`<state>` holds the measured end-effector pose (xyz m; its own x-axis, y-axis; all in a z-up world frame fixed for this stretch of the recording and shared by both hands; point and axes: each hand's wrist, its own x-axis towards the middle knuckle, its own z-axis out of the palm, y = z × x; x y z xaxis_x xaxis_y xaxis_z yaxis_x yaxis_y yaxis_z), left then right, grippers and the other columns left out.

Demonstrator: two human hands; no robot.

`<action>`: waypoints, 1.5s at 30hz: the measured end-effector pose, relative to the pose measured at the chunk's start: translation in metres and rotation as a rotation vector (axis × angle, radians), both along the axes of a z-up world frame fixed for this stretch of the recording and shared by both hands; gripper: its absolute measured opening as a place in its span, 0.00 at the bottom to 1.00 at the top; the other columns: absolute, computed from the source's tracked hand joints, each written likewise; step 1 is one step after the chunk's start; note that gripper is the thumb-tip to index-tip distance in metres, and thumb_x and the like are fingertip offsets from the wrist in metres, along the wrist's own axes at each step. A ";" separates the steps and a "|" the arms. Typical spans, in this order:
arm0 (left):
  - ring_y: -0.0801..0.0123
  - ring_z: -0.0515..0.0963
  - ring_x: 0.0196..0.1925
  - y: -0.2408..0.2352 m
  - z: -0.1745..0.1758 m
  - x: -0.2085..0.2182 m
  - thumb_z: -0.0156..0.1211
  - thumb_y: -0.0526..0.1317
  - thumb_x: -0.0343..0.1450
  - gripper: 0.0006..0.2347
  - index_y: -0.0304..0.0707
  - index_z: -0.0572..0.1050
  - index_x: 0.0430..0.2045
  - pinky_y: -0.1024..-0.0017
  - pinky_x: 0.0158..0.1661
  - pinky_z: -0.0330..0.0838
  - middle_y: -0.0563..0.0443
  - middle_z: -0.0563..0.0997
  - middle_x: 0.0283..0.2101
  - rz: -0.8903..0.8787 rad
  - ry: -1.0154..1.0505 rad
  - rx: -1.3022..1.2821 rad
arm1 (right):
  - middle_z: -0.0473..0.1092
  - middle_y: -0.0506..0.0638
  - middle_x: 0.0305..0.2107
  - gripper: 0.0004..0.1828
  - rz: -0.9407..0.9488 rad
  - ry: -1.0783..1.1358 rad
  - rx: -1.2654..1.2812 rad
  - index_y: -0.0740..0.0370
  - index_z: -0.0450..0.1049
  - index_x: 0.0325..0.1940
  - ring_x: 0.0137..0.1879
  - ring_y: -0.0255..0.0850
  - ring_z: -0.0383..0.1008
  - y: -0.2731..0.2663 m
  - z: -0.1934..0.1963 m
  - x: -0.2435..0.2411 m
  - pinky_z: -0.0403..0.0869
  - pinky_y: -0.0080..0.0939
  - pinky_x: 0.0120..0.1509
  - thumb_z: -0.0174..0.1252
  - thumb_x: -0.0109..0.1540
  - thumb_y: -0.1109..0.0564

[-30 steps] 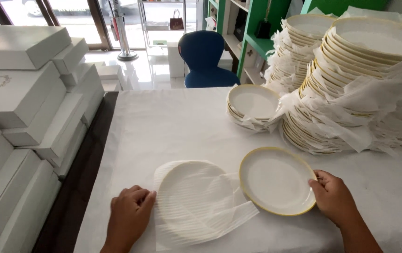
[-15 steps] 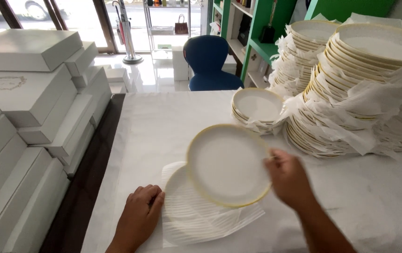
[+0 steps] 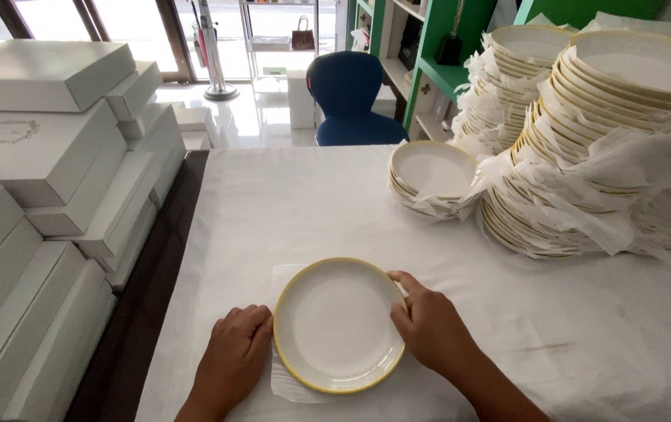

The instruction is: Wrapping ceramic plates in protective paper and placing them into individual white boxes.

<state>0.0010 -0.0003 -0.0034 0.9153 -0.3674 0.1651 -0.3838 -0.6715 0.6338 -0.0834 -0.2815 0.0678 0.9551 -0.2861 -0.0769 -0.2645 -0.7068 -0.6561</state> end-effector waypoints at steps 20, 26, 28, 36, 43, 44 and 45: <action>0.62 0.76 0.33 -0.007 0.002 0.001 0.54 0.51 0.72 0.15 0.47 0.71 0.16 0.62 0.44 0.66 0.56 0.77 0.23 0.015 -0.095 -0.006 | 0.65 0.42 0.19 0.12 0.045 0.047 0.177 0.55 0.80 0.34 0.27 0.33 0.62 -0.027 -0.027 0.022 0.63 0.37 0.35 0.53 0.60 0.50; 0.52 0.76 0.32 -0.007 0.011 -0.003 0.52 0.53 0.75 0.20 0.41 0.68 0.14 0.54 0.38 0.63 0.41 0.77 0.22 0.119 -0.037 -0.184 | 0.70 0.54 0.56 0.49 0.057 -0.045 -0.467 0.50 0.54 0.76 0.62 0.50 0.72 -0.002 0.034 0.038 0.68 0.54 0.66 0.45 0.57 0.22; 0.47 0.76 0.34 -0.007 0.012 -0.003 0.50 0.54 0.75 0.20 0.40 0.70 0.17 0.51 0.39 0.63 0.38 0.78 0.25 0.142 -0.033 -0.217 | 0.75 0.48 0.46 0.45 0.105 -0.346 -0.452 0.48 0.60 0.73 0.54 0.46 0.76 0.041 0.082 0.043 0.71 0.53 0.59 0.54 0.56 0.28; 0.45 0.77 0.36 -0.002 0.024 -0.010 0.48 0.57 0.75 0.20 0.42 0.71 0.22 0.48 0.38 0.63 0.41 0.79 0.28 0.133 0.014 -0.205 | 0.69 0.58 0.51 0.31 1.020 -1.273 -0.348 0.64 0.69 0.56 0.58 0.51 0.68 0.264 0.204 0.072 0.73 0.51 0.63 0.65 0.61 0.38; 0.31 0.75 0.47 0.010 0.028 -0.013 0.40 0.51 0.73 0.19 0.35 0.76 0.38 0.44 0.40 0.63 0.32 0.80 0.49 0.100 -0.016 -0.272 | 0.70 0.59 0.56 0.59 0.900 -1.137 -0.734 0.62 0.56 0.72 0.59 0.52 0.72 0.389 0.221 0.099 0.72 0.53 0.61 0.75 0.51 0.28; 0.33 0.75 0.45 0.011 0.029 -0.015 0.41 0.49 0.73 0.17 0.36 0.74 0.35 0.45 0.39 0.63 0.33 0.81 0.47 0.088 0.006 -0.262 | 0.72 0.58 0.48 0.45 0.867 -1.169 -0.699 0.61 0.65 0.59 0.51 0.53 0.73 0.391 0.223 0.095 0.74 0.55 0.56 0.75 0.51 0.33; 0.34 0.75 0.43 0.012 0.030 -0.016 0.41 0.47 0.73 0.14 0.36 0.73 0.32 0.45 0.37 0.62 0.35 0.81 0.46 0.077 0.029 -0.252 | 0.74 0.57 0.40 0.31 0.833 -1.201 -0.664 0.59 0.73 0.46 0.44 0.54 0.75 0.392 0.225 0.091 0.75 0.57 0.51 0.75 0.52 0.37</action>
